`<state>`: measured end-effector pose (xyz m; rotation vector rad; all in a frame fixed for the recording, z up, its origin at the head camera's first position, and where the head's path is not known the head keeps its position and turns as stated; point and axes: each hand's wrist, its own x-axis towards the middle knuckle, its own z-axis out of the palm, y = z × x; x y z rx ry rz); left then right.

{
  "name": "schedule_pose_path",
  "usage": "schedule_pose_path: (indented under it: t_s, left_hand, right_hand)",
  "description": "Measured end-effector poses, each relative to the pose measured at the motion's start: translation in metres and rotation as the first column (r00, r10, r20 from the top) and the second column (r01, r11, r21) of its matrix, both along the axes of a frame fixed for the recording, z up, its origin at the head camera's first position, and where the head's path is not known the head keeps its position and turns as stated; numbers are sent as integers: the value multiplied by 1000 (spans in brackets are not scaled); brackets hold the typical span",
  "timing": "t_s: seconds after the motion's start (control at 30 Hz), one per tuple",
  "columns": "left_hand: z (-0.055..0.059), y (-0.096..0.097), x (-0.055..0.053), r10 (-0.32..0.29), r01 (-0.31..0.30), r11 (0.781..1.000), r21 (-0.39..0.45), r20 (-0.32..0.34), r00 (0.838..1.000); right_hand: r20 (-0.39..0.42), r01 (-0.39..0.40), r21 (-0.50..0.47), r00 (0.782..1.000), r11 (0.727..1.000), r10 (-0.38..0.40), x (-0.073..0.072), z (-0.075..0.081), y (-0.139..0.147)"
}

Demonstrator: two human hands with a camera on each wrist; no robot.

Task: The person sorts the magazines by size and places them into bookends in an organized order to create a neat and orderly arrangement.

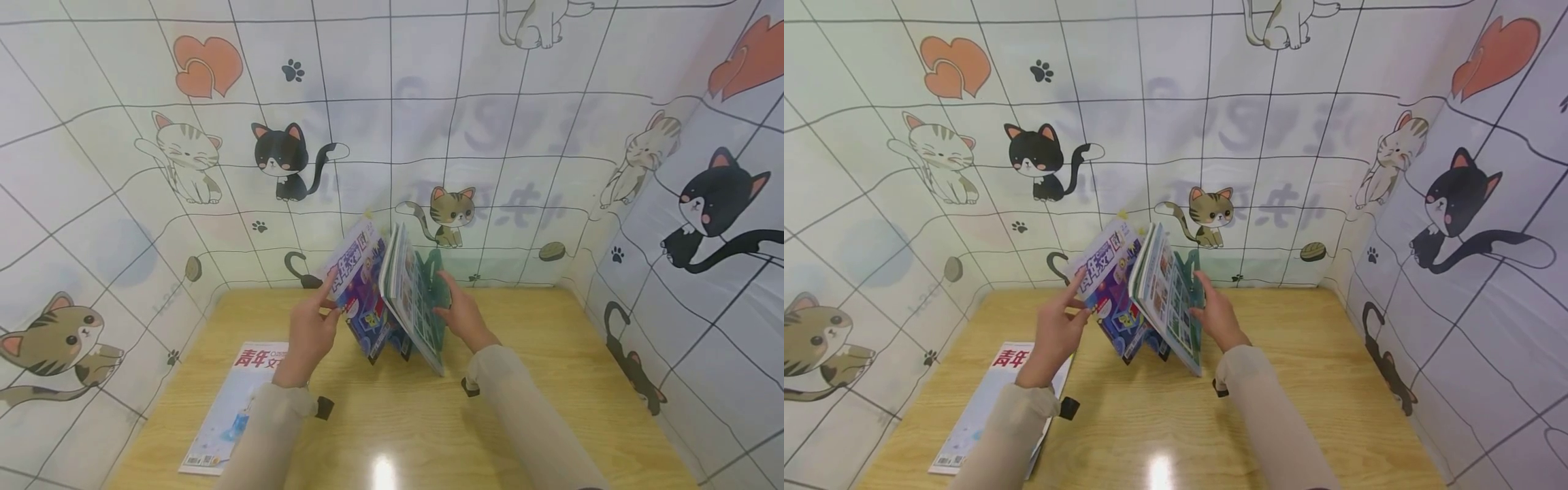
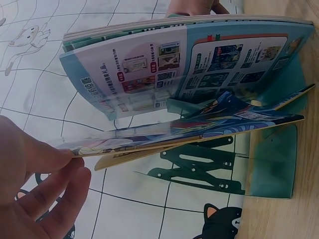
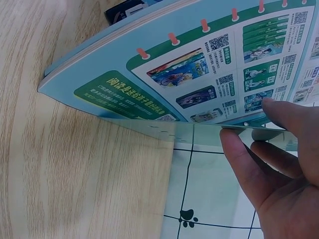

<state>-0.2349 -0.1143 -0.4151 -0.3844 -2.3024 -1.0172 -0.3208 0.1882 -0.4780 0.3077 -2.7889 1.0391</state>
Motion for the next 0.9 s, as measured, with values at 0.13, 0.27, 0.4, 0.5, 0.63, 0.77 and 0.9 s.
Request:
schedule_pose_path:
  t_s: [0.13,0.27,0.4,0.5,0.63,0.77,0.9]
  left_hand:
    - [2,1,2,4,-4,1000,3,35,999]
    - [7,-1,4,29,-29,1000,3,44,999]
    - [13,-1,5,47,-47,999,10,-2,999]
    - [15,1,5,56,-55,998,20,-23,998]
    - [12,5,1,61,-61,998,14,-23,998]
    - [2,9,-4,60,-60,998,-1,-13,998]
    - [-5,12,-8,51,-51,999,-7,-14,999]
  right_hand:
    - [6,4,-1,1000,1000,-4,0,1,0]
    - [11,6,0,1000,1000,-6,0,1,0]
    - [7,2,-3,1000,1000,-2,0,2,0]
    - [-1,0,-3,1000,1000,0,0,2,1]
    - [2,3,2,1000,1000,-3,0,2,1]
    - [15,4,6,1000,1000,-4,0,1,1]
    - [13,-2,-1,1000,1000,2,0,0,1]
